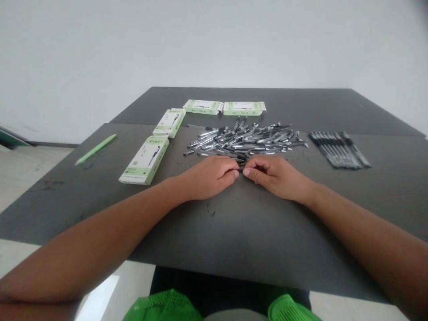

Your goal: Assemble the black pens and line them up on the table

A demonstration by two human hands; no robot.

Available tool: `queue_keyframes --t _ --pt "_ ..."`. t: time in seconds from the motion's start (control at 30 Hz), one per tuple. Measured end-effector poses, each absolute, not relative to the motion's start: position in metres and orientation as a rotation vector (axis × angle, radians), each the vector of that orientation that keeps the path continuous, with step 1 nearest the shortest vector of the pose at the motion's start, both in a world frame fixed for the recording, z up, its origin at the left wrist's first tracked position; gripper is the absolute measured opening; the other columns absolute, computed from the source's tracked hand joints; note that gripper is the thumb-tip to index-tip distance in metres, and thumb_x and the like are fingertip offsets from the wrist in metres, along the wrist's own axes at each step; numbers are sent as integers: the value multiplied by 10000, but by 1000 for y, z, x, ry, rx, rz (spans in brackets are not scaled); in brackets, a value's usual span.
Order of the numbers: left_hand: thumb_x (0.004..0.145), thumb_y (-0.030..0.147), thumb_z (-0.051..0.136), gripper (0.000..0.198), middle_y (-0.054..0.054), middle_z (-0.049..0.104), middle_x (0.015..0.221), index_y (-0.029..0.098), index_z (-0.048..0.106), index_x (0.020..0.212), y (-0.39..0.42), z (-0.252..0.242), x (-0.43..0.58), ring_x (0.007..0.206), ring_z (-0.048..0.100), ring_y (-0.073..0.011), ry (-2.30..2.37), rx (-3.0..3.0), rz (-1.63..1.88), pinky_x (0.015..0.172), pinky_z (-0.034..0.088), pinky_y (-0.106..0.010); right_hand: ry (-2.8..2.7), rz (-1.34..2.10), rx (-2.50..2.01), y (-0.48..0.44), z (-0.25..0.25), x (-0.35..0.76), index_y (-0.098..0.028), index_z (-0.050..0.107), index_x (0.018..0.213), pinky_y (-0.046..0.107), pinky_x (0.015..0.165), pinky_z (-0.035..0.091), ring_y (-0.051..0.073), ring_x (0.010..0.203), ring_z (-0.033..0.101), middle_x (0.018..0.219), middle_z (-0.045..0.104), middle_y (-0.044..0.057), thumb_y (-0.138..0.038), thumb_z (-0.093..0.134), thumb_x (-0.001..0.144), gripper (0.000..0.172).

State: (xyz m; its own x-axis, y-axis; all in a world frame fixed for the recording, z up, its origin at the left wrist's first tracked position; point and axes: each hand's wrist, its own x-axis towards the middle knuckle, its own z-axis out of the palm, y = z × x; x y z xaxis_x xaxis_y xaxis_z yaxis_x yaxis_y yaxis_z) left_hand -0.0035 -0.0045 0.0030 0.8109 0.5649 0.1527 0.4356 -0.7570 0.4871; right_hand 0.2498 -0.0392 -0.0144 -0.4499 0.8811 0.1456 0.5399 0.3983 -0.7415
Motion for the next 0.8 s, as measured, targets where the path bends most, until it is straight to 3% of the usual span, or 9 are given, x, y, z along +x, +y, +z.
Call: queue_keyframes --t 0.23,0.47,0.8 --pt "1096 274 494 282 -66 738 944 166 725 974 -4 3 -4 895 673 -212 747 2558 416 812 467 -342 -2052 984 -1177 -40 -17 249 -206 702 1066 301 629 460 169 733 606 844 685 7 -374 710 1020 175" --pt "1090 275 499 283 -61 726 915 168 720 950 -4 2 -4 869 660 -208 740 2550 433 792 459 -341 -2053 941 -1158 -40 -19 250 -216 662 1055 298 630 456 168 732 602 850 666 5 -362 702 1022 155" --pt "1099 294 480 293 -71 739 953 171 717 979 -3 3 -4 910 674 -216 725 2573 403 826 484 -348 -2152 831 -1210 -38 -14 249 -211 695 880 310 674 412 163 733 578 790 673 7 -493 590 1112 380"
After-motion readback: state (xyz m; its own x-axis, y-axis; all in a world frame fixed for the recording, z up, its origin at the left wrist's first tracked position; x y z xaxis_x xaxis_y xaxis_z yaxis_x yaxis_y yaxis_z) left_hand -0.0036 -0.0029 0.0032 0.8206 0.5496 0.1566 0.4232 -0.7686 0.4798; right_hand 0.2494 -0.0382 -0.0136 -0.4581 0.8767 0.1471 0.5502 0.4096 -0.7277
